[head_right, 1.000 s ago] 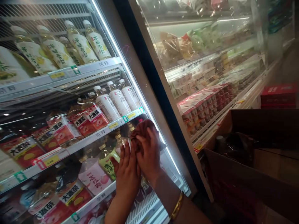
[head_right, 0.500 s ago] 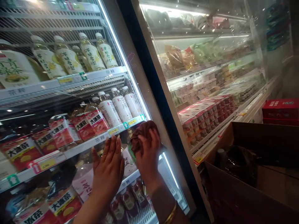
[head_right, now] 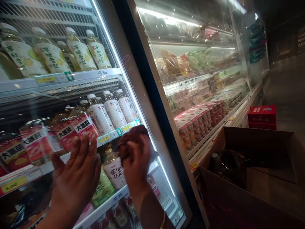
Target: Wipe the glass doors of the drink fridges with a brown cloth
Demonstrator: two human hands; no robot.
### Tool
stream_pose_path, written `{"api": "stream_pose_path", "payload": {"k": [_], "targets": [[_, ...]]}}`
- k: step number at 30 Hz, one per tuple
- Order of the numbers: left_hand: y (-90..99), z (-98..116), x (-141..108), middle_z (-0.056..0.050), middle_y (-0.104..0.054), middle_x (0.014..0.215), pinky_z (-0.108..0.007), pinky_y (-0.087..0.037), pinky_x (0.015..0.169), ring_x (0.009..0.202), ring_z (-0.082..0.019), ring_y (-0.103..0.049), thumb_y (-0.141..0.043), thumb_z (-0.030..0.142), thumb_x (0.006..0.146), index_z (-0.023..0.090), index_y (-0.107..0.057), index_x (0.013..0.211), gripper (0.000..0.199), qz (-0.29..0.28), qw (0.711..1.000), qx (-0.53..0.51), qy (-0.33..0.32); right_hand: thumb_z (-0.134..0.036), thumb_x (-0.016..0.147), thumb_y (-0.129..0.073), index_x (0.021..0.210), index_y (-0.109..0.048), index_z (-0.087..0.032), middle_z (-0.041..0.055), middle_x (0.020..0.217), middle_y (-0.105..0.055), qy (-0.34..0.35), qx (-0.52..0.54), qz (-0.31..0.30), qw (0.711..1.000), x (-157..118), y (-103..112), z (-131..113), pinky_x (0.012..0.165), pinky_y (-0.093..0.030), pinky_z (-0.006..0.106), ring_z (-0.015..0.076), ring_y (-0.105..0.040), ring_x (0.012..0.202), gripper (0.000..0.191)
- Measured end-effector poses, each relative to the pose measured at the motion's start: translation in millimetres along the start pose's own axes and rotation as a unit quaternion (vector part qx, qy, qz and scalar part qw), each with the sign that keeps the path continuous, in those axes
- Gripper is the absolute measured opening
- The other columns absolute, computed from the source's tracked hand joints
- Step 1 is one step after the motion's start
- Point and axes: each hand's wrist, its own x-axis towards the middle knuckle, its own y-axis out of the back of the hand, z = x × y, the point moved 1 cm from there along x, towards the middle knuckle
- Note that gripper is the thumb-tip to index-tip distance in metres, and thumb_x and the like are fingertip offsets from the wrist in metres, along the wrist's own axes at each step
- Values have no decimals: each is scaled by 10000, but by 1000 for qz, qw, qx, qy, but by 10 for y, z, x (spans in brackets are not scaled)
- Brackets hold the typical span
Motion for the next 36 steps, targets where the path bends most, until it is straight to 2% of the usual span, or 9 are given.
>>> {"api": "stream_pose_path", "payload": {"k": [3, 5, 9, 12, 19, 21, 26, 32, 36], "targets": [[-8, 16, 3, -161, -360, 1679, -668, -54, 1322, 1597, -332, -304, -492, 290, 1067, 270, -199, 1680, 680, 12, 1000, -3, -6, -49, 797, -570, 1143, -696, -275, 45, 1437, -539, 110, 61, -91, 988, -19, -63, -325, 1220, -435, 458, 244, -484, 1401, 432], [-22, 15, -19, -164, -395, 1662, -630, -60, 1335, 1594, -313, -317, -519, 258, 1056, 254, -221, 1678, 689, 19, 1000, 6, -10, -44, 786, -583, 1156, -695, -284, 30, 1435, -540, 143, 63, -109, 982, 25, -67, -298, 1259, -396, 465, 239, -475, 1418, 455], [-49, 0, -64, -141, -424, 1654, -548, -60, 1356, 1605, -251, -294, -507, 233, 1054, 241, -215, 1681, 691, 26, 999, 12, -27, -76, 826, -595, 1178, -674, -274, 82, 1462, -518, 50, -3, -19, 999, 110, -18, 83, 1213, -408, 568, 272, -474, 1420, 411], [-71, 8, -74, -131, -397, 1670, -504, -50, 1363, 1621, -215, -246, -495, 242, 1058, 225, -202, 1684, 692, 32, 999, 13, -32, -138, 857, -641, 1139, -688, -260, 111, 1400, -554, -22, -39, 23, 999, 98, 20, 128, 1102, -481, 553, 284, -524, 1314, 311], [-79, 48, -92, -162, -375, 1680, -462, -72, 1368, 1640, -215, -171, -507, 235, 1048, 137, -185, 1684, 719, 37, 997, 52, -46, -20, 810, -547, 1136, -701, -306, 21, 1419, -567, 107, 66, -165, 978, 105, 15, -325, 1272, -329, 483, 216, -457, 1424, 460], [-58, 55, -94, -149, -370, 1683, -443, -63, 1370, 1640, -203, -154, -506, 204, 1036, 139, -155, 1688, 744, 32, 996, 59, -51, -61, 857, -565, 1165, -692, -296, 41, 1460, -538, 111, 32, -127, 985, 130, 15, -193, 1280, -281, 552, 250, -440, 1450, 408], [-29, 66, -96, -127, -336, 1702, -430, -46, 1376, 1638, -215, -152, -497, 165, 1007, 142, -131, 1692, 777, 22, 996, 60, -54, -245, 881, -673, 1053, -708, -236, 107, 1318, -592, -9, -58, 8, 998, 59, 52, 57, 1053, -463, 527, 295, -543, 1235, 176], [-58, 47, -144, -168, -366, 1684, -447, -65, 1376, 1640, -246, -136, -439, 194, 1040, 69, -192, 1674, 693, 34, 995, 61, -67, -148, 867, -592, 1033, -677, -270, 63, 1286, -601, 90, 87, -115, 985, -74, 10, -434, 1059, -498, 474, 248, -566, 1262, 223], [-50, 49, -173, -153, -381, 1675, -454, -55, 1378, 1637, -243, -151, -482, 159, 1009, 71, -203, 1672, 726, 31, 995, 72, -68, -154, 905, -583, 1139, -673, -281, 62, 1406, -564, 118, 90, -123, 981, 45, -1, -279, 1170, -444, 514, 254, -499, 1406, 282]]}}
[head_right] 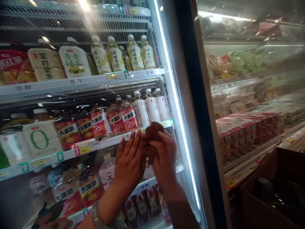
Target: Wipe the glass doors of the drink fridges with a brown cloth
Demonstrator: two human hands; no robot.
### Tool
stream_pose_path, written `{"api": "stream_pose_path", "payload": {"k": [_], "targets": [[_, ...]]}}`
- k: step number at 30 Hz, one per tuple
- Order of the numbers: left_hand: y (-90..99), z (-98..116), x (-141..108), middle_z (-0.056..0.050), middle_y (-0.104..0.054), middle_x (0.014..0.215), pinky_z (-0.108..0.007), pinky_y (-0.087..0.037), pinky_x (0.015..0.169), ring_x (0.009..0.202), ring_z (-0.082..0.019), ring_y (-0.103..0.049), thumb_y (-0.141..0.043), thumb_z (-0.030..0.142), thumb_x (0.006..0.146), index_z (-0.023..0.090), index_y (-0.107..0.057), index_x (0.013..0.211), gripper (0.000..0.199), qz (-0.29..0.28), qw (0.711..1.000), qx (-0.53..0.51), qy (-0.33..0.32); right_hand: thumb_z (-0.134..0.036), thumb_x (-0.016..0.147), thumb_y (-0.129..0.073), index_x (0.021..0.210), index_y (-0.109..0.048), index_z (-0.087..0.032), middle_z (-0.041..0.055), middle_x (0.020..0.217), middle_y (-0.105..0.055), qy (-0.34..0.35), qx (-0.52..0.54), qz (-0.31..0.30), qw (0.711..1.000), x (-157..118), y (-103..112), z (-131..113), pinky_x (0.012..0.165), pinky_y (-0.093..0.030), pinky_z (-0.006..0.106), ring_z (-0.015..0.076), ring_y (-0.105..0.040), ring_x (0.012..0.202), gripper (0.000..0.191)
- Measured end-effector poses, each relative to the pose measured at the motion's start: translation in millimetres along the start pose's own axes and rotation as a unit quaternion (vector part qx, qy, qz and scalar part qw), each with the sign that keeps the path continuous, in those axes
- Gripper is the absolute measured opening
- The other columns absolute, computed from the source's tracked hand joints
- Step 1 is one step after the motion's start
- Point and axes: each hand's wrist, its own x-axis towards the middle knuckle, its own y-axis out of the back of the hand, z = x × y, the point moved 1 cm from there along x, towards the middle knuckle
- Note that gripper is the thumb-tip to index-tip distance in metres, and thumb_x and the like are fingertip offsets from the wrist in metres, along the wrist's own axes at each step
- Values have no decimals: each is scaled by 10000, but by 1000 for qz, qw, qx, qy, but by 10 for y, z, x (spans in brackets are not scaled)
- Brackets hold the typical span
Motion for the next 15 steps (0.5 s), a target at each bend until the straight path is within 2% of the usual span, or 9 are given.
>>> {"api": "stream_pose_path", "payload": {"k": [3, 5, 7, 9, 11, 13, 15], "targets": [[10, 30, -5, -138, -371, 1680, -448, -28, 1380, 1637, -236, -146, -507, 130, 981, 62, -236, 1662, 737, -11, 1000, 17, 2, -231, 886, -675, 1155, -697, -253, 101, 1452, -537, -116, -26, 80, 990, -40, 55, 229, 1067, -531, 475, 270, -557, 1345, 271], [7, 53, -5, -138, -370, 1682, -449, -19, 1381, 1638, -243, -150, -500, 137, 980, 44, -288, 1642, 702, -13, 1000, 23, 4, -280, 871, -729, 1119, -711, -228, 127, 1451, -535, -173, -30, 133, 975, -120, 29, 235, 1011, -561, 458, 284, -576, 1323, 254], [2, 67, -10, -132, -372, 1685, -447, -19, 1382, 1637, -246, -161, -476, 154, 993, 41, -327, 1627, 661, -13, 1000, 24, 8, -276, 882, -725, 1074, -716, -233, 123, 1399, -573, -140, -37, 131, 981, -205, -46, 106, 1054, -536, 500, 295, -567, 1338, 197], [5, 66, -25, -130, -379, 1685, -432, -46, 1383, 1638, -236, -163, -449, 163, 1003, 35, -314, 1631, 655, -3, 1000, 21, 22, -225, 910, -666, 1073, -702, -247, 108, 1359, -602, -73, -32, 85, 993, -263, -127, -67, 1118, -483, 561, 294, -553, 1356, 169], [24, 55, -57, -139, -374, 1688, -437, -73, 1382, 1640, -232, -153, -437, 173, 1005, 29, -252, 1651, 686, 16, 999, 13, 47, -180, 928, -600, 1120, -680, -261, 96, 1371, -608, -15, -12, 31, 999, -270, -168, -168, 1155, -445, 599, 292, -534, 1390, 223], [52, 47, -103, -146, -354, 1698, -464, -56, 1381, 1644, -243, -140, -445, 173, 995, 31, -194, 1665, 730, 28, 998, 4, 64, -177, 938, -578, 1222, -657, -286, 84, 1412, -606, 24, -5, -4, 1000, -225, -145, -125, 1197, -397, 638, 300, -503, 1439, 315], [74, 50, -152, -142, -344, 1702, -489, -17, 1379, 1645, -251, -129, -465, 167, 977, 42, -177, 1670, 761, 21, 998, 0, 59, -211, 940, -607, 1386, -594, -315, 89, 1473, -588, 16, -18, 2, 1000, -162, -71, 53, 1230, -327, 694, 327, -465, 1484, 457]]}}
